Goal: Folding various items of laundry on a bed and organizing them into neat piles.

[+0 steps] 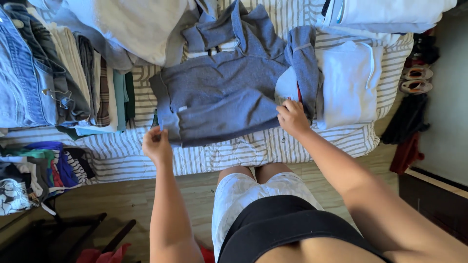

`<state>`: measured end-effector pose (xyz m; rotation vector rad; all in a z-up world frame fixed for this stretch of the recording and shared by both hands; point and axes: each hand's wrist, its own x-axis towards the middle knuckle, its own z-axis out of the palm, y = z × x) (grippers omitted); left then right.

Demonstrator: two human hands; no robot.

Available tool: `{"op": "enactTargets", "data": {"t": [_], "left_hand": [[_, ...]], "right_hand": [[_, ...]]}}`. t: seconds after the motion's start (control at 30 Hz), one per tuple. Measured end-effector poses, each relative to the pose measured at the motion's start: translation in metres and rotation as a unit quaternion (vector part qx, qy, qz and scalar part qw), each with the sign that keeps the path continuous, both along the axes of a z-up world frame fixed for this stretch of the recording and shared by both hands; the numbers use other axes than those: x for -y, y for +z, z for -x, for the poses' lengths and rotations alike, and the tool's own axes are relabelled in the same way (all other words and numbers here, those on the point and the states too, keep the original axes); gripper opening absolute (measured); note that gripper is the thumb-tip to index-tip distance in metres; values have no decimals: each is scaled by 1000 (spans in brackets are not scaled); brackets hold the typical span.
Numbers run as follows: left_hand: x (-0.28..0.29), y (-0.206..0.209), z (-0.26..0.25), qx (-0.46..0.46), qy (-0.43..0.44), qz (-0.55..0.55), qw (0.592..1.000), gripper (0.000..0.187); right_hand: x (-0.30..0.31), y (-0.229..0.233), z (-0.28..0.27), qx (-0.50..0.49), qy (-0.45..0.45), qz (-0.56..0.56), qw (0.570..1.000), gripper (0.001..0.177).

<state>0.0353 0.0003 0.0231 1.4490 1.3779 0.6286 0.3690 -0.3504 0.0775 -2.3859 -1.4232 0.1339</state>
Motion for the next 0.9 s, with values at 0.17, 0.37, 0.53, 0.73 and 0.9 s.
{"op": "enactTargets", "data": {"t": [0.17, 0.37, 0.53, 0.73, 0.9], "left_hand": [[21, -4, 24, -162, -78, -89, 980, 23], [31, -6, -10, -394, -187, -118, 892, 67], [14, -2, -31, -416, -147, -114, 890, 59], [-53, -17, -72, -279, -95, -201, 934, 45], [-112, -42, -126, -207, -222, -152, 940, 52]], "right_hand": [[14, 7, 23, -28, 5, 107, 994, 26], [-10, -17, 20, -93, -3, 214, 972, 46], [-67, -14, -27, -118, -73, 273, 952, 16], [-133, -72, -139, -174, -193, -38, 965, 11], [-197, -97, -211, -140, -275, -95, 946, 38]]}}
